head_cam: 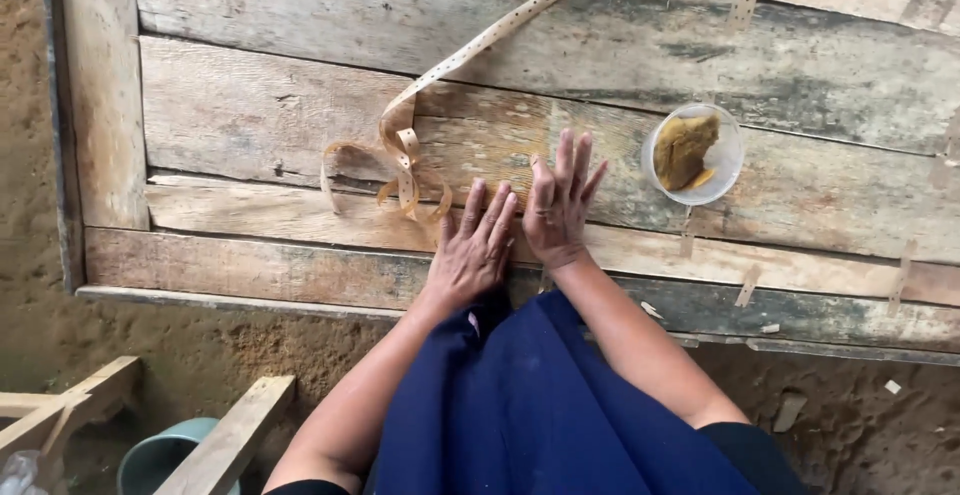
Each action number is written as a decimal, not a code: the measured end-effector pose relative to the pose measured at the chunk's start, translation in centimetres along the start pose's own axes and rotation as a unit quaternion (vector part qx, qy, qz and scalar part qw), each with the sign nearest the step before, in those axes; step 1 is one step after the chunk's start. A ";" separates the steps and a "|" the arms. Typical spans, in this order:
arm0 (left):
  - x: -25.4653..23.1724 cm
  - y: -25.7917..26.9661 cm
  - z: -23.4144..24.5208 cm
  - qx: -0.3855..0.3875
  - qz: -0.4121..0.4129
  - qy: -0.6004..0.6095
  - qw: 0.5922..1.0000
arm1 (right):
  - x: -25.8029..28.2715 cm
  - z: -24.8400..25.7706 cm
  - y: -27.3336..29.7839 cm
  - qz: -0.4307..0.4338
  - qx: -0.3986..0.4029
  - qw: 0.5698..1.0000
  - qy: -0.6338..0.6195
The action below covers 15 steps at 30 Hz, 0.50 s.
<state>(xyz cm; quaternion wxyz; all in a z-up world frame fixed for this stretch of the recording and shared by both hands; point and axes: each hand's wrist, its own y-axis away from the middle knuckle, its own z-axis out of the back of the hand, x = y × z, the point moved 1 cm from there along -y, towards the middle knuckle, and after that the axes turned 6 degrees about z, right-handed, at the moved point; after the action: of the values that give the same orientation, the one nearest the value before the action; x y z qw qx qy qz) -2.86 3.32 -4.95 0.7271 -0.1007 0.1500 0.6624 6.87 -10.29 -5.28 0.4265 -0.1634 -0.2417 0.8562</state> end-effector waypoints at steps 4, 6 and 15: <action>0.0 0.2 -0.3 -0.004 -0.003 -0.005 1.000 | 1.8 3.3 0.4 -0.024 -0.014 1.000 0.004; 0.0 0.3 0.4 0.012 0.001 0.008 1.000 | 2.9 2.1 3.5 0.024 -0.021 0.999 0.008; -0.2 0.3 1.4 0.036 0.012 0.027 0.999 | -0.3 6.3 -1.0 -0.094 -0.013 0.994 -0.056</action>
<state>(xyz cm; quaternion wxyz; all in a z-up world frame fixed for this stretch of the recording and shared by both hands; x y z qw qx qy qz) -3.04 3.63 -3.60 0.7176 -0.0908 0.1944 0.6626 4.66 -11.67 0.50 0.4889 -0.0971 -0.2903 0.8169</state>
